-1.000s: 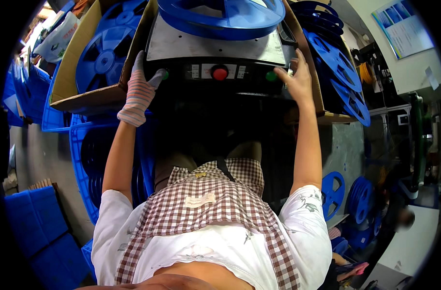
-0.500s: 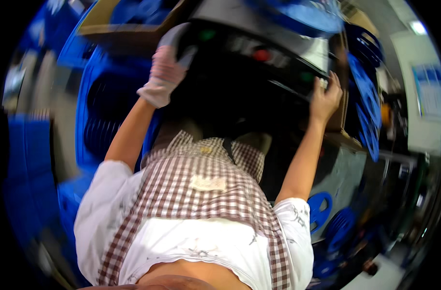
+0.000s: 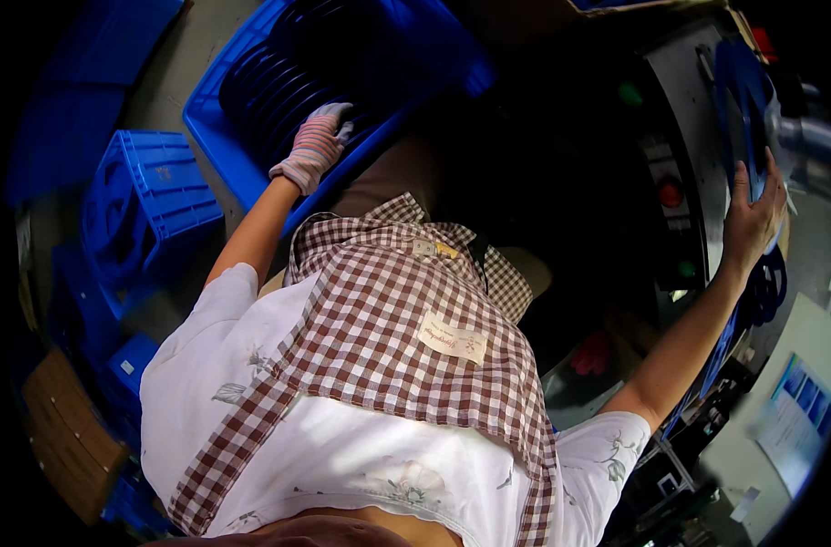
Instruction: The person repeatedly picks up blue plastic reel-like parts from a blue crate and stacks them onto a metal surface. The person handles the parts one at a time, placing them in a growing pile.
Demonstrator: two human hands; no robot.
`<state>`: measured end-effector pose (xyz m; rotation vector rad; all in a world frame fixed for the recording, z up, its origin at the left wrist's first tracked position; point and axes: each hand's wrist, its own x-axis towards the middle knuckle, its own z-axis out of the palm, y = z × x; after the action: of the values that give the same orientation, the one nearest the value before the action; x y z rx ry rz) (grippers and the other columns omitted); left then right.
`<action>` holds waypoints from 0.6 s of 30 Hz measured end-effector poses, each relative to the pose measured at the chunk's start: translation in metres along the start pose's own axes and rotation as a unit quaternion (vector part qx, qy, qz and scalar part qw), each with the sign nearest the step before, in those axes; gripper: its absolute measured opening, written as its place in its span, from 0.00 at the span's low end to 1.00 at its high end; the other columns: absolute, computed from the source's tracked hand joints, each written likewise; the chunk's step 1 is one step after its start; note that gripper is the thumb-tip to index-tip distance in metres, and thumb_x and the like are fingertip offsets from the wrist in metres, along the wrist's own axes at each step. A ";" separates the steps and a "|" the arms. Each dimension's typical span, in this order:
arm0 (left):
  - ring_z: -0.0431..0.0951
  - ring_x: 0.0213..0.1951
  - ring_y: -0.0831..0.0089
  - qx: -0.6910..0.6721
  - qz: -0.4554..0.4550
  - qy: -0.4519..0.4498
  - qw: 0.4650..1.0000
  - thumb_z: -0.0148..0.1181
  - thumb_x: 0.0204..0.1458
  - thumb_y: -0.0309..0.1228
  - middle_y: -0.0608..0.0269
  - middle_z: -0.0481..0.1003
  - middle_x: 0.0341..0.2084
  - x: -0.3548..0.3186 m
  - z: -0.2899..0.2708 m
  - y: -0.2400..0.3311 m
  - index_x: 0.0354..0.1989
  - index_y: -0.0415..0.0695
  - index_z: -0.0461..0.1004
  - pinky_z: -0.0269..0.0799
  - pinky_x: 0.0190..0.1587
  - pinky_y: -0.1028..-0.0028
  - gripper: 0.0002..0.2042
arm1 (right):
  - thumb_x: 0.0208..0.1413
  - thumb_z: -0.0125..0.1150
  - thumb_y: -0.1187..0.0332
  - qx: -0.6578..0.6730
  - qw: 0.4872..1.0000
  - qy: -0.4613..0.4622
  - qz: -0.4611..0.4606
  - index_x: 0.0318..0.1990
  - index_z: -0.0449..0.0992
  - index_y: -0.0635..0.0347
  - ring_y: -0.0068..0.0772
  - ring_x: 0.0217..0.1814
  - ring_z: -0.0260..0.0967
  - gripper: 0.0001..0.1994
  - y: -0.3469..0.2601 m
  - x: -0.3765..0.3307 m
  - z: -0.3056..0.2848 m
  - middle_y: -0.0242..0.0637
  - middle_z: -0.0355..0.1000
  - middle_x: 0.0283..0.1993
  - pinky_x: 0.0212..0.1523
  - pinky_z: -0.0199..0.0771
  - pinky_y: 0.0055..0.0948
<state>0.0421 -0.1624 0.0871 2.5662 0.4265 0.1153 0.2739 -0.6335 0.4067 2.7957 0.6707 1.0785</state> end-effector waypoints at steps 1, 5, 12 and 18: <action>0.70 0.55 0.53 0.009 -0.017 -0.015 1.000 0.56 0.54 0.30 0.52 0.72 0.52 -0.005 0.006 -0.013 0.53 0.47 0.71 0.67 0.57 0.61 0.17 | 0.60 0.58 0.59 -0.018 0.999 -0.012 -0.024 0.58 0.72 0.49 0.43 0.58 0.67 0.20 0.004 0.006 0.008 0.42 0.70 0.56 0.59 0.65 0.38; 0.71 0.54 0.53 0.026 -0.075 -0.063 0.995 0.53 0.55 0.31 0.53 0.73 0.50 -0.026 0.028 -0.068 0.54 0.48 0.70 0.68 0.56 0.61 0.17 | 0.60 0.55 0.63 0.024 0.995 -0.095 0.004 0.59 0.71 0.47 0.43 0.53 0.73 0.19 0.028 0.023 0.018 0.43 0.75 0.51 0.52 0.71 0.37; 0.76 0.43 0.55 -0.031 -0.172 -0.082 0.981 0.53 0.46 0.18 0.52 0.76 0.40 -0.064 0.017 -0.123 0.52 0.45 0.72 0.73 0.46 0.61 0.21 | 0.60 0.51 0.56 -0.125 0.976 -0.150 0.101 0.58 0.72 0.34 0.44 0.46 0.77 0.18 0.062 0.016 0.027 0.41 0.79 0.41 0.46 0.74 0.36; 0.64 0.28 0.79 -0.178 -0.102 -0.049 0.978 0.47 0.43 0.08 0.67 0.72 0.34 -0.079 0.046 -0.121 0.54 0.45 0.72 0.66 0.35 0.81 0.28 | 0.63 0.48 0.47 -0.100 0.969 -0.189 0.126 0.56 0.74 0.33 0.32 0.45 0.78 0.18 0.102 0.026 0.022 0.28 0.81 0.37 0.45 0.73 0.31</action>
<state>-0.0587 -0.1123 -0.0152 2.1540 0.5723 -0.0094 0.3436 -0.7131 0.4285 2.8356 0.1600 0.5660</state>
